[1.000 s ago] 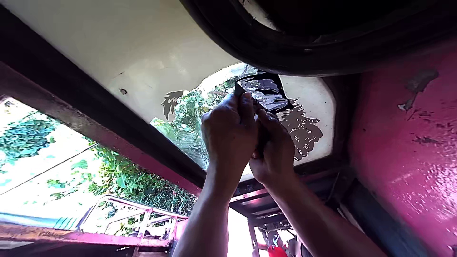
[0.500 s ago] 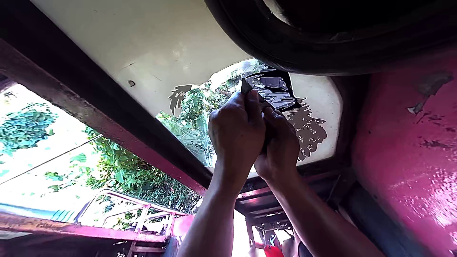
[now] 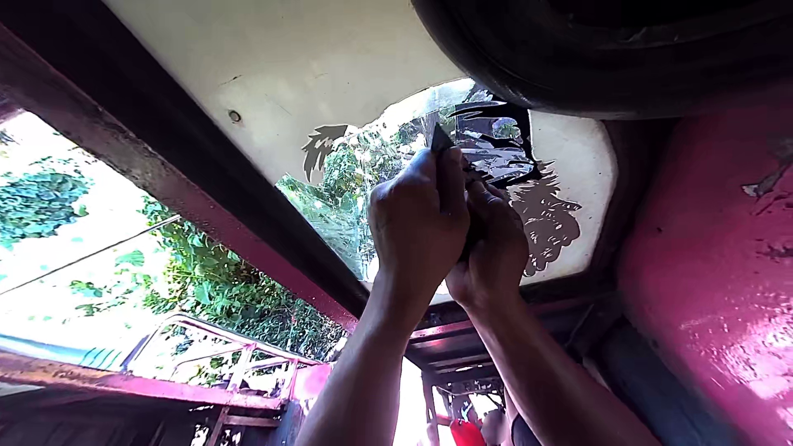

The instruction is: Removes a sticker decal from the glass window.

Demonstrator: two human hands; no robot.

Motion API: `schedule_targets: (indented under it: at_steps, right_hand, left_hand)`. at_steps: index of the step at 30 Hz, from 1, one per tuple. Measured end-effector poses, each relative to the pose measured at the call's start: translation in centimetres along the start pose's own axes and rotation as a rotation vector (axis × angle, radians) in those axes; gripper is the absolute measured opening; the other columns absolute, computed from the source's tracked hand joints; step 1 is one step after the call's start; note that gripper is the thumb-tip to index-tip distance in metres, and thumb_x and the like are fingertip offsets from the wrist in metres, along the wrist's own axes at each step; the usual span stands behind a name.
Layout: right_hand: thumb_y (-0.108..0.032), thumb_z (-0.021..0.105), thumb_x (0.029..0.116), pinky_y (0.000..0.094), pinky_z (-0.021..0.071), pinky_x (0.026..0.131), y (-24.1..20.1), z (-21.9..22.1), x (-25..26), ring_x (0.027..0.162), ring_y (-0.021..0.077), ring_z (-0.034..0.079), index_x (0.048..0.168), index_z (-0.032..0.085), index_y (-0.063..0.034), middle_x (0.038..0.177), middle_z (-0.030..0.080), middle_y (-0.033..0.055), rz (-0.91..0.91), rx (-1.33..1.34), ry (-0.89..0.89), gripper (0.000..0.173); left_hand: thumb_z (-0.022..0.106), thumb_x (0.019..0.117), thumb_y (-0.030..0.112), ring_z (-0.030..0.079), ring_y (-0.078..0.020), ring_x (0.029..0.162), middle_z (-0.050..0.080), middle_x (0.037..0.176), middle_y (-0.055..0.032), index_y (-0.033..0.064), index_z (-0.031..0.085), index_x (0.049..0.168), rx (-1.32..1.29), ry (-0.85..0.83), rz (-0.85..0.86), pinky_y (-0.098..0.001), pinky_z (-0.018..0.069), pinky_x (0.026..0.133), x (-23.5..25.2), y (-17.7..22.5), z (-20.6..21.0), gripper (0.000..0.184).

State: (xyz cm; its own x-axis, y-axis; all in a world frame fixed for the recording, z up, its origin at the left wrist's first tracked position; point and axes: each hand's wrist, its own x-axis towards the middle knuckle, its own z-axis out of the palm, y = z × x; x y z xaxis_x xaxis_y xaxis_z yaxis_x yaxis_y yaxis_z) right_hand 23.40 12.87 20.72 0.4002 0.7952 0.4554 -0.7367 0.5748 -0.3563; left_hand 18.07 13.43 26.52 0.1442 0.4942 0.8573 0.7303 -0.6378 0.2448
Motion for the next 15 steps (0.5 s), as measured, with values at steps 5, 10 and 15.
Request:
schedule_targets:
  at_steps: [5,10,15]
  right_hand:
    - [-0.023,0.044,0.1097,0.0145,0.0397,0.040,-0.2,0.1,0.2,0.040,0.0005,0.043,0.075,0.059,-0.0140,0.055,0.047,-0.0053,0.013,0.014,0.016,0.038]
    - [-0.026,0.042,0.1108,0.0145,0.0382,0.039,-0.3,0.4,0.1,0.040,0.0004,0.042,0.076,0.059,-0.0146,0.055,0.047,-0.0060,0.029,0.030,0.045,0.040]
    - [-0.025,0.042,0.1106,0.0147,0.0379,0.039,-0.2,0.4,0.1,0.039,0.0008,0.042,0.078,0.060,-0.0139,0.055,0.046,-0.0052,0.021,0.047,0.043,0.039]
  left_hand:
    - [0.049,0.1058,0.027,0.043,-0.0046,0.049,0.041,0.055,0.0074,0.0131,0.056,0.071,0.083,-0.078,-0.046,-0.0265,0.0327,0.048,0.7,0.9,-0.6,0.038]
    - [0.049,0.1053,0.028,0.046,-0.0095,0.051,0.042,0.056,0.0050,0.0131,0.055,0.070,0.189,-0.109,-0.056,-0.0312,0.0338,0.050,1.2,1.8,-0.8,0.039]
    - [0.048,0.1054,0.028,0.046,-0.0095,0.052,0.041,0.057,0.0047,0.0136,0.053,0.070,0.244,-0.141,-0.055,-0.0308,0.0339,0.051,1.5,2.3,-1.0,0.039]
